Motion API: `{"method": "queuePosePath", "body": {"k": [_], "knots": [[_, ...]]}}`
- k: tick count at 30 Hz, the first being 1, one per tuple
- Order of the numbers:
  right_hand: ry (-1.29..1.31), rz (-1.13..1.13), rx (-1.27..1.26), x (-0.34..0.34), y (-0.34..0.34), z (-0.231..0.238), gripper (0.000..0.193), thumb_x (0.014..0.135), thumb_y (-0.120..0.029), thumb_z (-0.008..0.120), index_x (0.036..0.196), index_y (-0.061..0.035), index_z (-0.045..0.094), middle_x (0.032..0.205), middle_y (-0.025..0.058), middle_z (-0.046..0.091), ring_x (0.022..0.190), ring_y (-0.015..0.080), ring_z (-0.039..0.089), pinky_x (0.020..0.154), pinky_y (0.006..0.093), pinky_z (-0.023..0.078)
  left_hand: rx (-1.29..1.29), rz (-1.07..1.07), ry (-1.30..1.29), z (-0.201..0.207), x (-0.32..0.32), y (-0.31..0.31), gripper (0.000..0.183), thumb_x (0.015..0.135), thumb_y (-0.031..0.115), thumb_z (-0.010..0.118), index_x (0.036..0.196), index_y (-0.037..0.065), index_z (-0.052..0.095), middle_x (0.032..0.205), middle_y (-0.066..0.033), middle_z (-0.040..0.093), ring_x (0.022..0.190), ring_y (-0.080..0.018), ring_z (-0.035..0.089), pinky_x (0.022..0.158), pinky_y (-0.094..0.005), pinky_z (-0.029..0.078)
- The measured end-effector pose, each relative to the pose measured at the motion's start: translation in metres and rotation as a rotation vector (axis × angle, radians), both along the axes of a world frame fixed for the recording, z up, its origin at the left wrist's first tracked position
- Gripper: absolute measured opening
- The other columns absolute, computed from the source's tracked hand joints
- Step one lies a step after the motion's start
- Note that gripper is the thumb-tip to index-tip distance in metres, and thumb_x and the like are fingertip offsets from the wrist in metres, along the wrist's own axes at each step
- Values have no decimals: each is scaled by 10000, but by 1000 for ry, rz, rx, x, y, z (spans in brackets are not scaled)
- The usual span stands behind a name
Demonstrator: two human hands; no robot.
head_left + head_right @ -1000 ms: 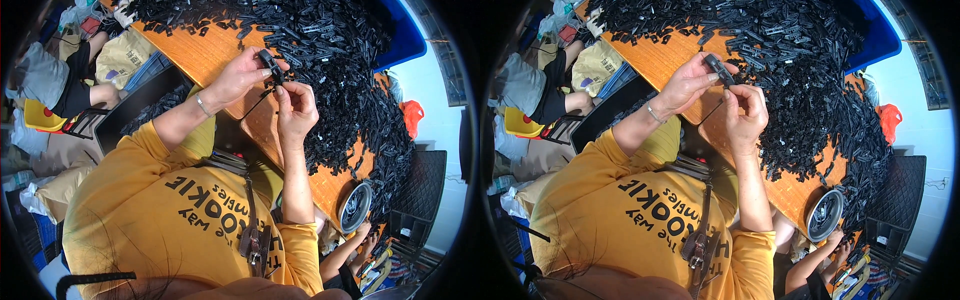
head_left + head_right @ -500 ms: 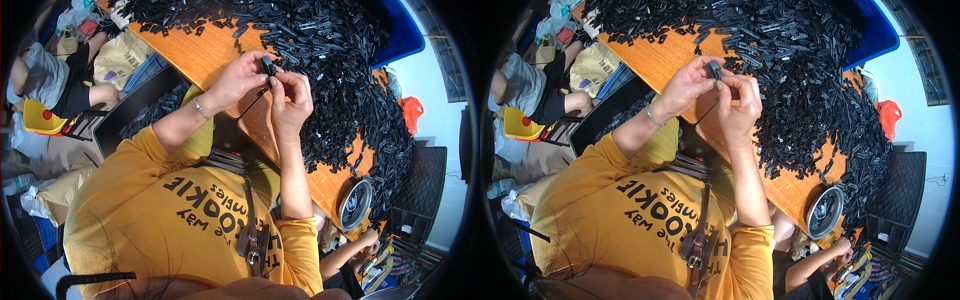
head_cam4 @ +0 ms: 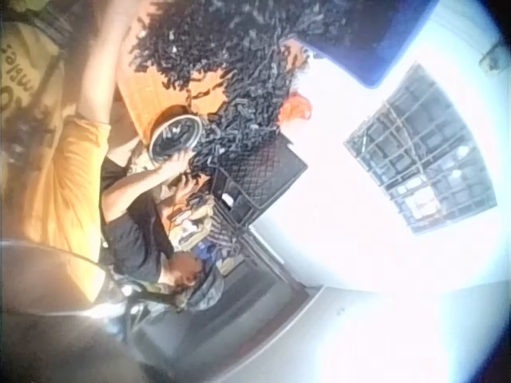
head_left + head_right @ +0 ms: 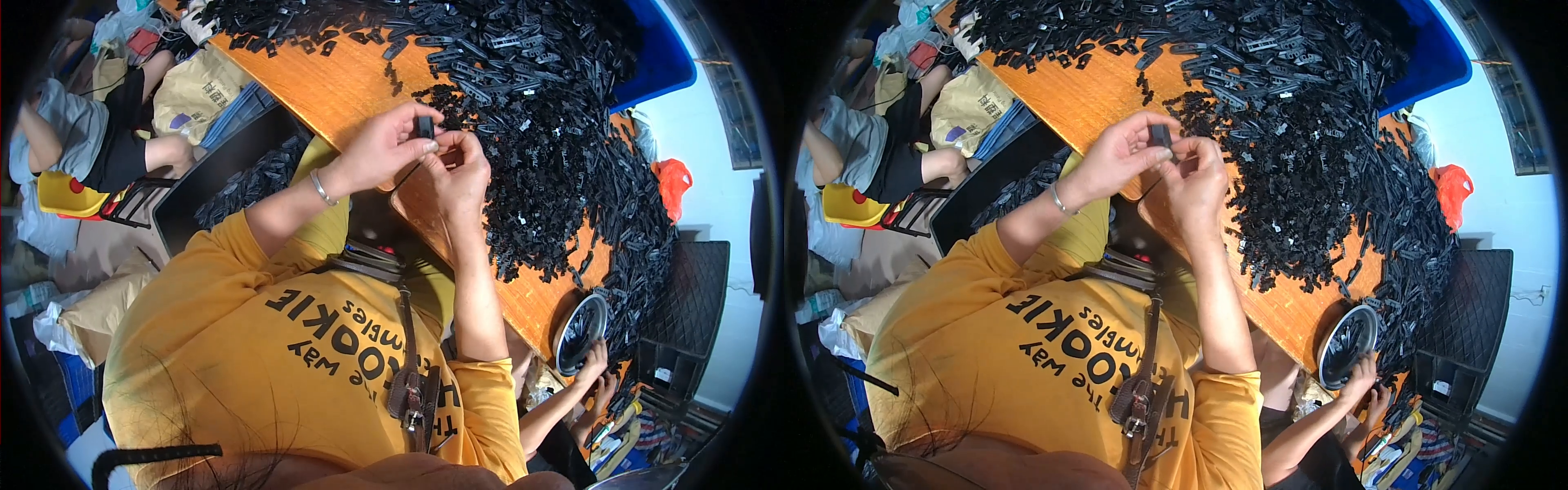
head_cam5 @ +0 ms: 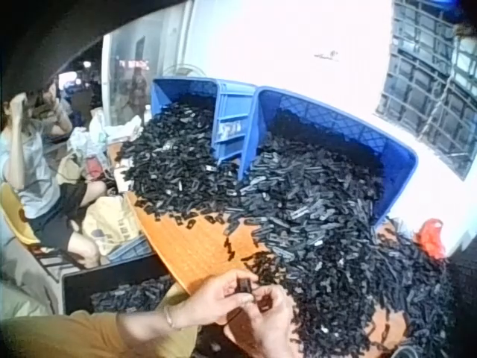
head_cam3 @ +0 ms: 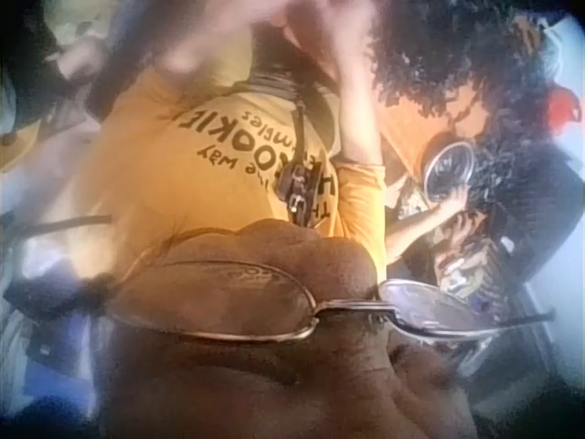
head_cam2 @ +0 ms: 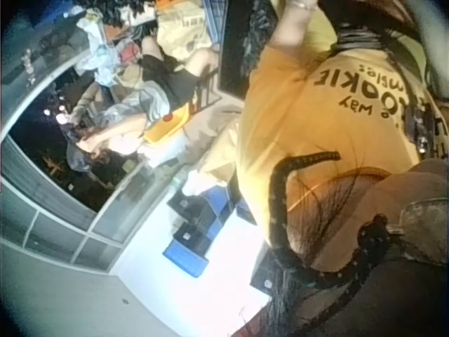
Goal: The person repeatedly assembles small black plastic parts by picking up pieces from the table and fitting them together by hand.
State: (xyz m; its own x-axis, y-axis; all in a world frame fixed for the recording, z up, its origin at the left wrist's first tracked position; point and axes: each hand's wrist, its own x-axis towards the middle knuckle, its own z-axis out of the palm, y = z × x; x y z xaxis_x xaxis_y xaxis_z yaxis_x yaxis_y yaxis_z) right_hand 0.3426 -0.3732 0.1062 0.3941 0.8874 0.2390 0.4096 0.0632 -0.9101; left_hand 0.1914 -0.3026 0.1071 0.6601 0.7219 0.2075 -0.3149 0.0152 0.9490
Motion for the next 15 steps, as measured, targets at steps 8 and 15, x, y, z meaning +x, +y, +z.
{"method": "queuePosePath", "body": {"k": [8, 15], "knots": [[-216, 246, -155, -50, 15, -19, 320, 755, -213, 918, 861, -44, 668, 830, 127, 658, 778, 330, 673, 716, 410, 541, -93, 173, 160, -22, -69, 0, 375, 1011, -24, 609, 1385, -14, 579, 1030, -8, 698, 961, -73, 672, 837, -214, 546], [-414, 299, -20, -25, 68, -17, 163, 843, -205, 821, 843, -64, 741, 877, 162, 693, 774, 353, 702, 682, 430, 559, 655, 116, 860, -7, -191, 59, 285, 967, 74, 710, 1245, 20, 686, 1126, -49, 740, 1041, -112, 658, 908, -288, 541]]}}
